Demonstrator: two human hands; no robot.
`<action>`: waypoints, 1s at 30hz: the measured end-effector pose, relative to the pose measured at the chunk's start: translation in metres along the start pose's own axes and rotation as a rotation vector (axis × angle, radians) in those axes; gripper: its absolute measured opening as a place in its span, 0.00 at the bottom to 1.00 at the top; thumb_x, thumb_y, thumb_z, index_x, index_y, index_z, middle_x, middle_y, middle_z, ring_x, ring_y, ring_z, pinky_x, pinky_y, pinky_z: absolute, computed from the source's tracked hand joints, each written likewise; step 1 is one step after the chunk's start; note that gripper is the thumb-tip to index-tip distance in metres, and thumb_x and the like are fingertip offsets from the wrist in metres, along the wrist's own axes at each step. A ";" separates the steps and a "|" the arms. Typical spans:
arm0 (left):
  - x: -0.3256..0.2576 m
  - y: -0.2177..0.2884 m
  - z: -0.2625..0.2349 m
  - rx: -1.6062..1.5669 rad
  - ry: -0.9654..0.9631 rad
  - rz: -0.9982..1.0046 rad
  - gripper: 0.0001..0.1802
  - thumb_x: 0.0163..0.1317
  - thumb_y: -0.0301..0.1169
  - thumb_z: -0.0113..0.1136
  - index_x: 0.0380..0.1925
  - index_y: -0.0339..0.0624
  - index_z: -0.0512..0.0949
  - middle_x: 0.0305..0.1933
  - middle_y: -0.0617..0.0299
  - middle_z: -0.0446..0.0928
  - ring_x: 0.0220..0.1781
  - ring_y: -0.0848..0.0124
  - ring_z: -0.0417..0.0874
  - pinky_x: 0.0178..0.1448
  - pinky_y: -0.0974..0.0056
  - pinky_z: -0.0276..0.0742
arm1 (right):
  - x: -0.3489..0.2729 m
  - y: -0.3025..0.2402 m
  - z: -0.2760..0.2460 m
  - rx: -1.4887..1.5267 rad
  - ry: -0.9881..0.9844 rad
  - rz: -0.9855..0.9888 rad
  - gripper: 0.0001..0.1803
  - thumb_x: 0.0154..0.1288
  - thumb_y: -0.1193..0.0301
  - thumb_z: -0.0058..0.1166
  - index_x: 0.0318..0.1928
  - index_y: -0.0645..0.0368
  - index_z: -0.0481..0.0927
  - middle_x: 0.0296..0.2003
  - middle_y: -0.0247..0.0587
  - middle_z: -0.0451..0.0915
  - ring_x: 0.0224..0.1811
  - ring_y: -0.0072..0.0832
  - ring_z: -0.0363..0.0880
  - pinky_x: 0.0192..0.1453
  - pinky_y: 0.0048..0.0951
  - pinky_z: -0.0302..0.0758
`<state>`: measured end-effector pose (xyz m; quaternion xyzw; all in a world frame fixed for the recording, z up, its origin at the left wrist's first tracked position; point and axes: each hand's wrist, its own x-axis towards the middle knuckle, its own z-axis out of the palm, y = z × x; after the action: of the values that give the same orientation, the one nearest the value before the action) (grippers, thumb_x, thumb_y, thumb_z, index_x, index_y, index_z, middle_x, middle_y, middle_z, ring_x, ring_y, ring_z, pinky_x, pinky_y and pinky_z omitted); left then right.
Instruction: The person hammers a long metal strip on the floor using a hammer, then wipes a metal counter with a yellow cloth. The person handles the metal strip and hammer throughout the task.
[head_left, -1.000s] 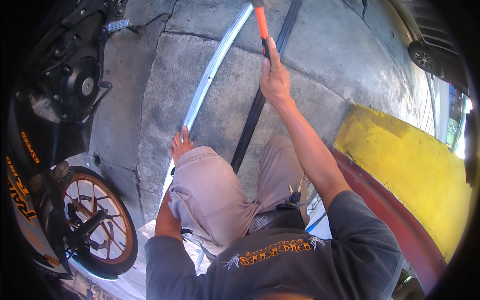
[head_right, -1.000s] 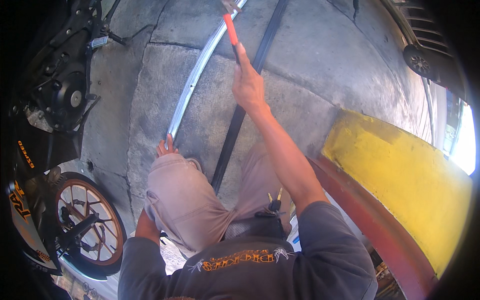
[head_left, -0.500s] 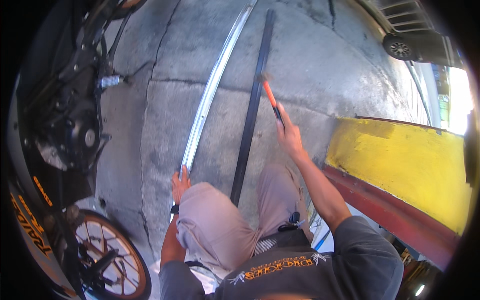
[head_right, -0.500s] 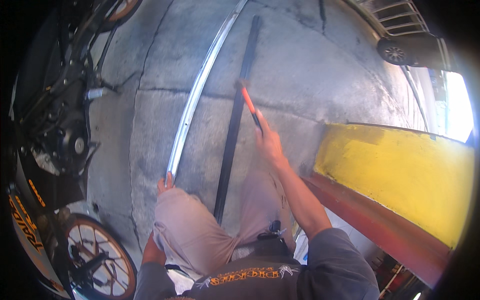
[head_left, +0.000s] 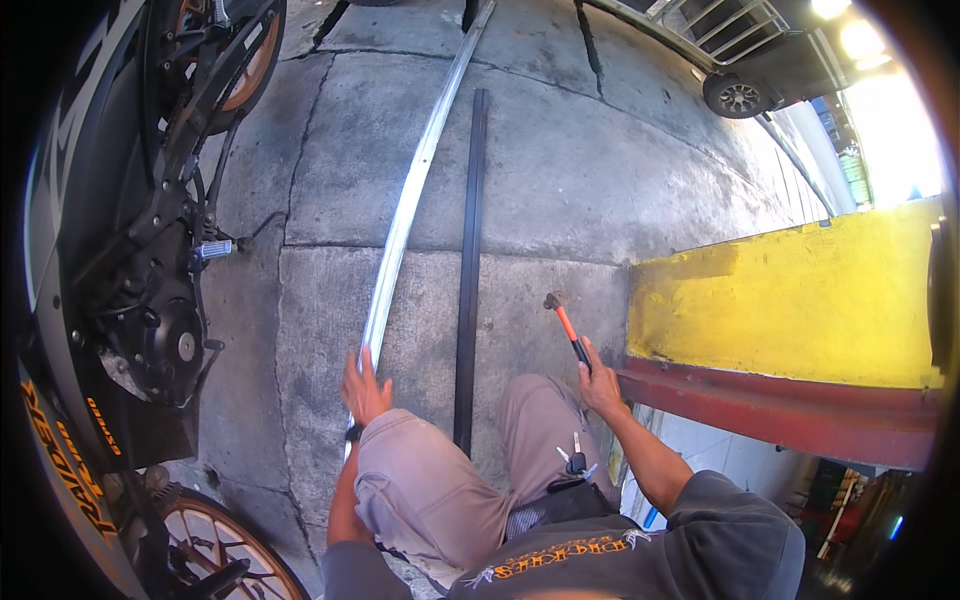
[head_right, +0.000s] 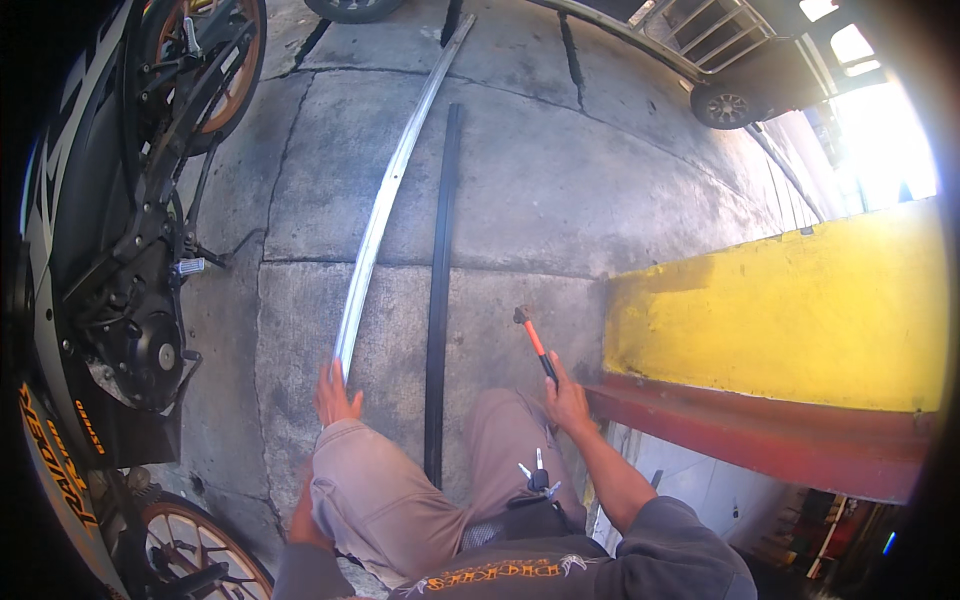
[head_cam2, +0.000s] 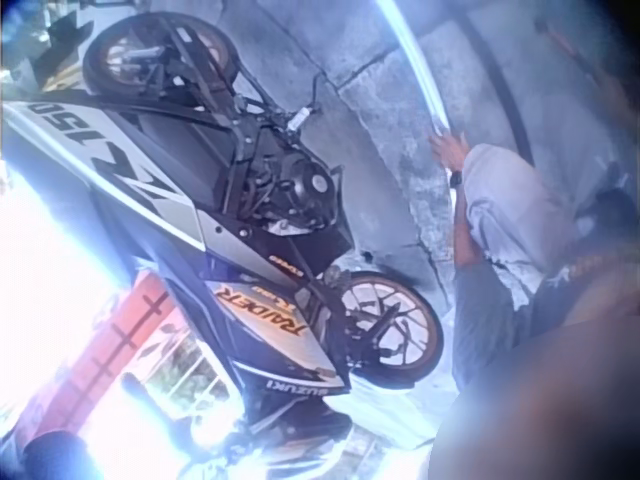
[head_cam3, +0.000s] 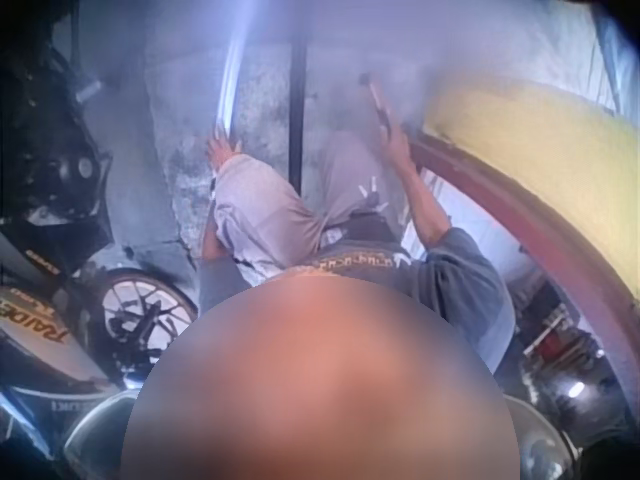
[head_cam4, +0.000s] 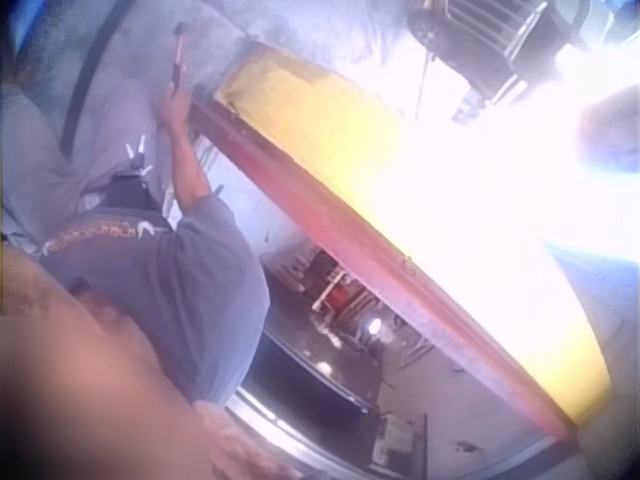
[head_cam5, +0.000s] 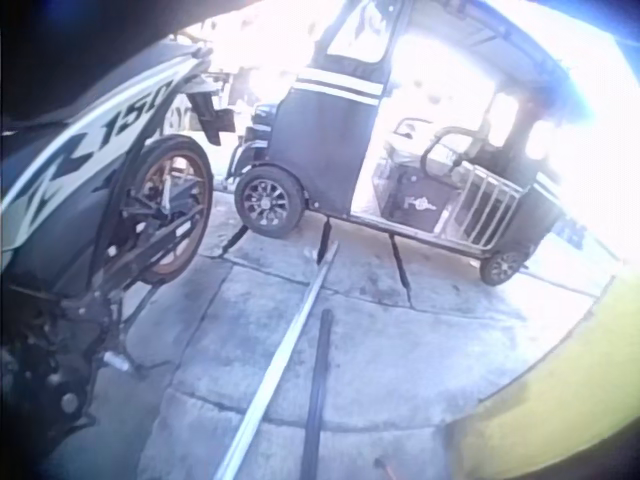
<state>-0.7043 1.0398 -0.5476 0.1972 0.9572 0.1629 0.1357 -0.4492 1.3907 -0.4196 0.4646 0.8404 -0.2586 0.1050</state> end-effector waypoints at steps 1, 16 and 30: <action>-0.024 -0.019 0.008 -0.033 -0.040 -0.086 0.52 0.51 0.37 0.75 0.75 0.51 0.57 0.72 0.50 0.63 0.72 0.50 0.66 0.69 0.37 0.63 | -0.002 0.004 -0.001 0.018 0.002 -0.014 0.33 0.73 0.67 0.49 0.76 0.42 0.59 0.34 0.67 0.81 0.39 0.62 0.82 0.45 0.51 0.76; -0.013 0.002 -0.040 -0.175 -0.074 -0.134 0.38 0.59 0.38 0.69 0.70 0.52 0.66 0.63 0.51 0.71 0.61 0.48 0.76 0.62 0.44 0.73 | -0.028 0.037 0.003 0.016 0.029 -0.058 0.34 0.74 0.66 0.49 0.77 0.39 0.57 0.39 0.67 0.82 0.44 0.62 0.83 0.48 0.52 0.77; -0.040 -0.085 -0.007 0.084 0.138 -0.323 0.47 0.56 0.38 0.72 0.74 0.53 0.59 0.76 0.54 0.61 0.74 0.55 0.66 0.72 0.38 0.61 | -0.062 0.064 -0.019 -0.005 0.036 -0.012 0.35 0.73 0.67 0.50 0.77 0.41 0.56 0.41 0.67 0.83 0.47 0.64 0.81 0.51 0.54 0.76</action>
<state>-0.6994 0.9471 -0.5647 0.0349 0.9894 0.1119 0.0857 -0.3605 1.3837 -0.3989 0.4641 0.8454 -0.2489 0.0894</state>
